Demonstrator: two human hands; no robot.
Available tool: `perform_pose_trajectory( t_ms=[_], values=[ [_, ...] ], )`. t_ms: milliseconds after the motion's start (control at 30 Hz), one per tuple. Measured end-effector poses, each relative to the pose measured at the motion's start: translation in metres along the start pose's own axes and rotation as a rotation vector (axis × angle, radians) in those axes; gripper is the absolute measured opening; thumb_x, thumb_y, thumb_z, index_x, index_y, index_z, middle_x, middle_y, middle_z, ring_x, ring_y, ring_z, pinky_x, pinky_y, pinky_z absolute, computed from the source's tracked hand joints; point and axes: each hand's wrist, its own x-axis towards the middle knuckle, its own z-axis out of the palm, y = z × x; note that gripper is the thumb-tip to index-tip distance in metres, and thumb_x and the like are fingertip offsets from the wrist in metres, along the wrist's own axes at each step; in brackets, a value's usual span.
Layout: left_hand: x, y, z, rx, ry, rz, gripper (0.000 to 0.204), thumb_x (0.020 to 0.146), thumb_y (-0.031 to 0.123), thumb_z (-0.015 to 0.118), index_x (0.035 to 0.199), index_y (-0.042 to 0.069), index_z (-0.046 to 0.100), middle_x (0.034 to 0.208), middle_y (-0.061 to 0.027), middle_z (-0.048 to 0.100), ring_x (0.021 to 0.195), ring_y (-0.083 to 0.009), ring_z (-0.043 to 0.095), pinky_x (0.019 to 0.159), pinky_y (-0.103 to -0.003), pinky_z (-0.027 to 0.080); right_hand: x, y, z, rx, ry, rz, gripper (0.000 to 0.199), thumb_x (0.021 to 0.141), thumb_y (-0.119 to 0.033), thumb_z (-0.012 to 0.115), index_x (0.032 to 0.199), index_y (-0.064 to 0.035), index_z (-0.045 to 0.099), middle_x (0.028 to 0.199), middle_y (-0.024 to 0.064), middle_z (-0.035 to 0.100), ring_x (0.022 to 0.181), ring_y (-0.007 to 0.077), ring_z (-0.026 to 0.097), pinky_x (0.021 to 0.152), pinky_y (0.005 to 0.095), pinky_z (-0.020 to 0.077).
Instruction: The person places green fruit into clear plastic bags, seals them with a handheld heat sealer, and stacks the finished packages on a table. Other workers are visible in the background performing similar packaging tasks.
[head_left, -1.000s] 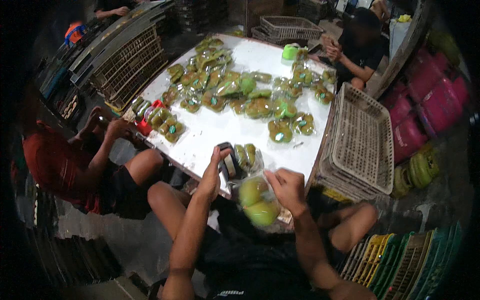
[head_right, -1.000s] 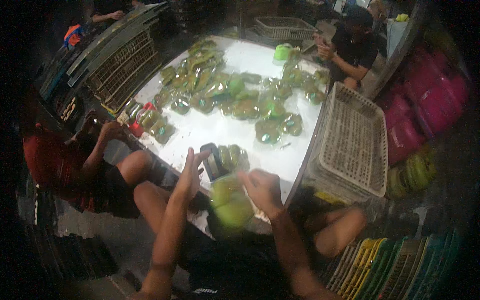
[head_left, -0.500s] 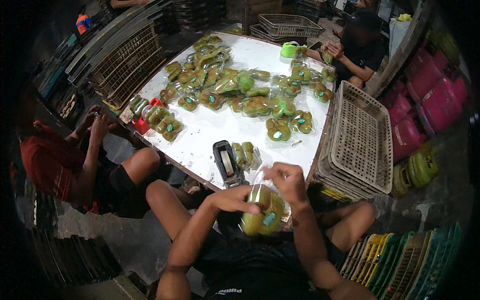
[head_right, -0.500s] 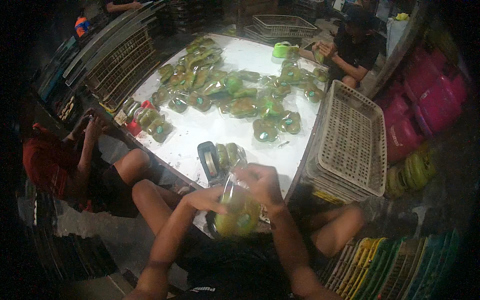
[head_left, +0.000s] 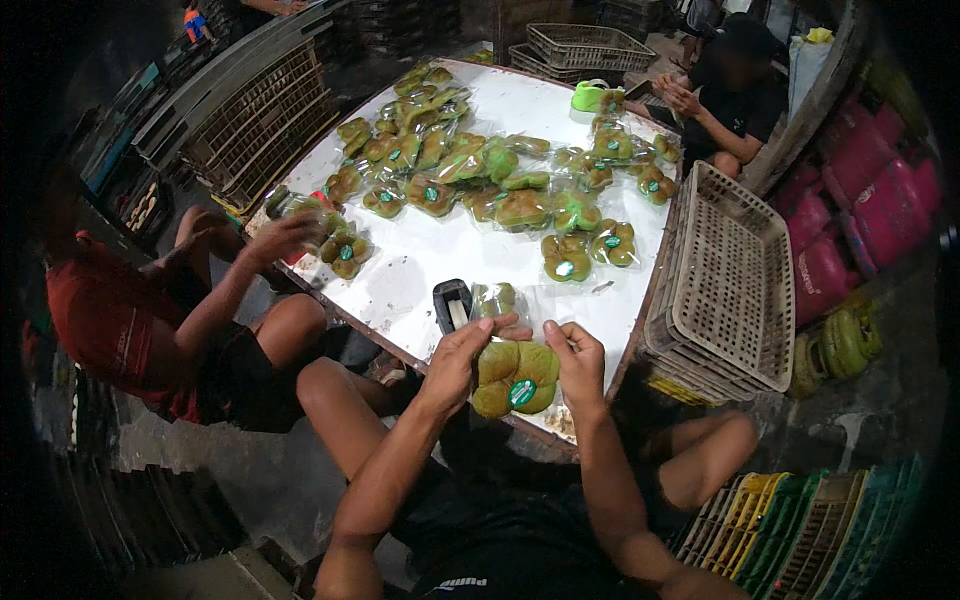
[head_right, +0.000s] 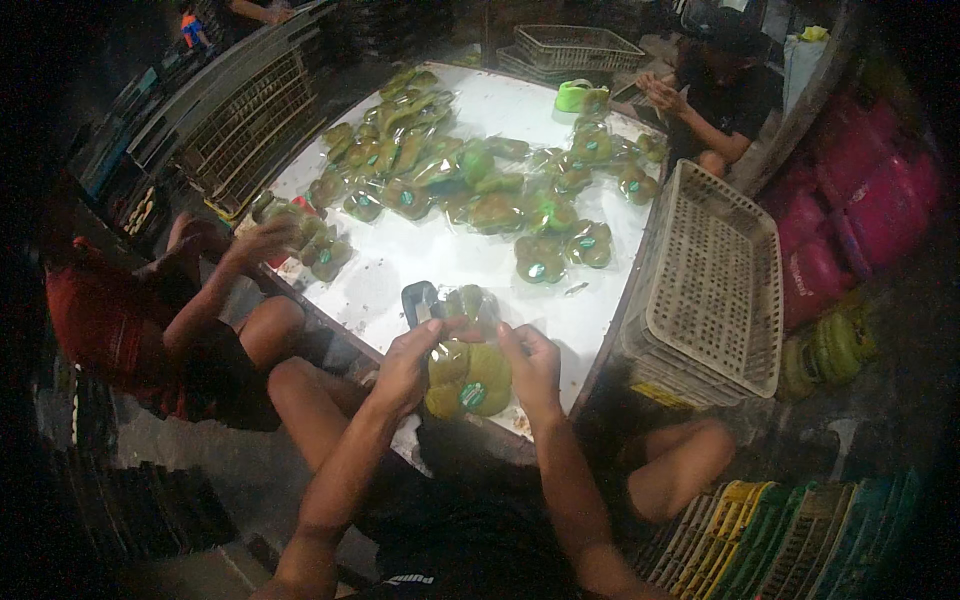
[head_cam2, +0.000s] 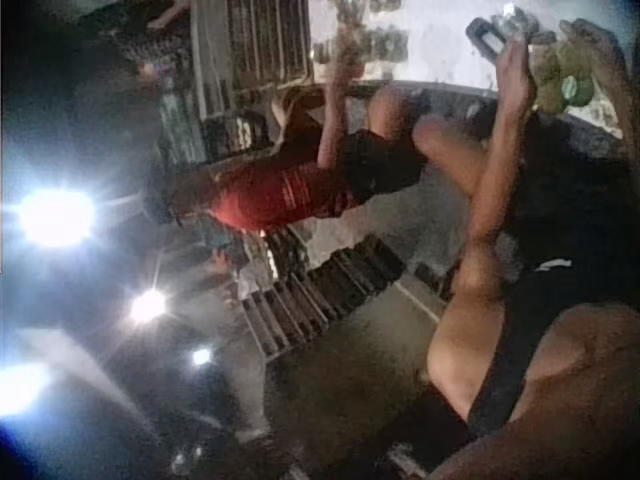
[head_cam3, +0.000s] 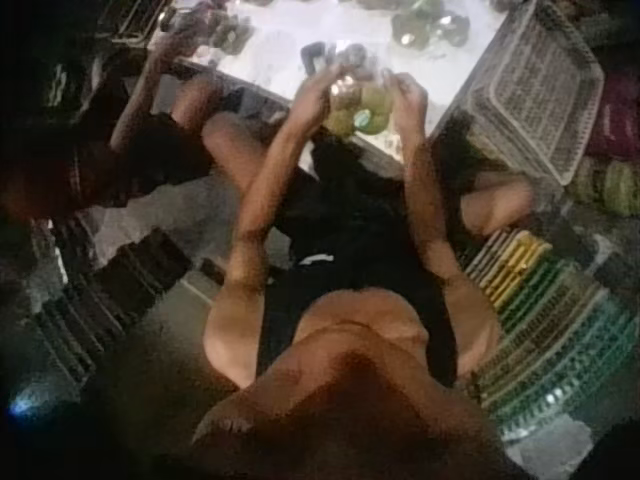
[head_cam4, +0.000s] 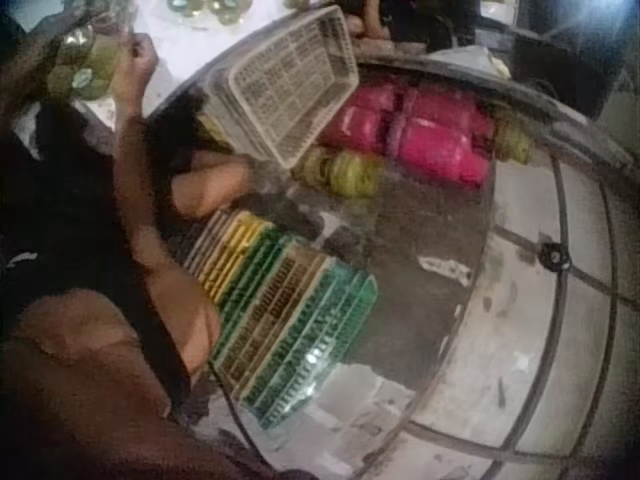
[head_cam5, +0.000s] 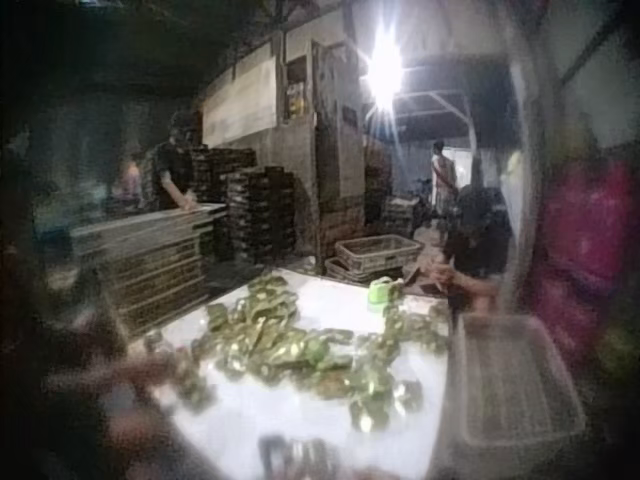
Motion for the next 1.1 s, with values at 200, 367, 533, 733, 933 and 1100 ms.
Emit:
perform_pose_trajectory(
  t_ms=[200,367,533,733,933,1100],
  values=[
    [-0.006,0.010,0.003,0.283,-0.101,0.207,0.045,0.108,0.029,0.035,0.122,-0.007,0.057,0.127,-0.0215,0.062,0.117,-0.0244,0.059,0.102,-0.037,0.045,-0.025,-0.012,0.050,-0.619,0.231,-0.796,0.044,0.096,-0.011,0.059,0.136,0.0028,0.049,0.121,0.0213,0.063,0.111,0.0246,0.064,0.092,0.0305,0.0503],
    [-0.004,0.003,-0.004,1.077,0.203,0.754,0.032,0.101,0.017,0.051,0.125,-0.003,0.059,0.141,-0.0226,0.049,0.134,-0.0340,0.044,0.111,-0.042,0.033,-0.016,-0.008,0.019,-0.103,-0.412,0.039,0.048,0.100,-0.017,0.058,0.142,0.0026,0.046,0.137,0.0124,0.055,0.115,0.0151,0.057,0.094,0.0310,0.0482],
    [-0.016,0.002,0.006,1.053,-0.079,0.777,0.037,0.085,0.021,0.076,0.117,0.002,0.068,0.116,-0.0169,0.067,0.111,-0.0320,0.063,0.092,-0.037,0.049,-0.023,-0.012,0.028,0.456,-0.319,-0.151,0.039,0.102,-0.021,0.054,0.131,0.0048,0.057,0.139,0.0160,0.054,0.123,0.0229,0.055,0.103,0.0350,0.0437],
    [-0.012,0.005,0.001,0.839,0.036,0.181,0.027,0.088,0.026,0.075,0.093,-0.001,0.074,0.077,-0.0053,0.071,0.073,-0.0081,0.061,0.068,-0.028,0.051,-0.015,-0.045,0.013,0.206,-0.302,-0.269,0.036,0.099,-0.019,0.059,0.128,0.0027,0.059,0.136,0.0136,0.053,0.119,0.0196,0.054,0.101,0.0341,0.0442],
    [-0.010,-0.001,0.006,0.739,0.075,0.034,0.023,0.089,0.025,0.074,0.094,0.003,0.074,0.080,-0.0028,0.068,0.076,-0.0104,0.060,0.071,-0.030,0.050,-0.019,-0.018,0.021,-0.116,0.014,-0.142,0.019,0.091,-0.012,0.068,0.107,-0.0010,0.068,0.084,0.0067,0.069,0.078,0.0140,0.066,0.072,0.0286,0.0521],
    [-0.002,-0.011,-0.007,0.672,0.067,0.526,0.021,0.092,0.022,0.072,0.089,0.002,0.071,0.080,-0.0009,0.063,0.078,-0.0077,0.055,0.073,-0.024,0.045,-0.018,-0.040,0.007,-0.431,-0.252,-0.442,0.016,0.089,-0.017,0.071,0.091,-0.0006,0.071,0.082,0.0110,0.069,0.073,0.0194,0.066,0.067,0.0309,0.0506]
  ],
)
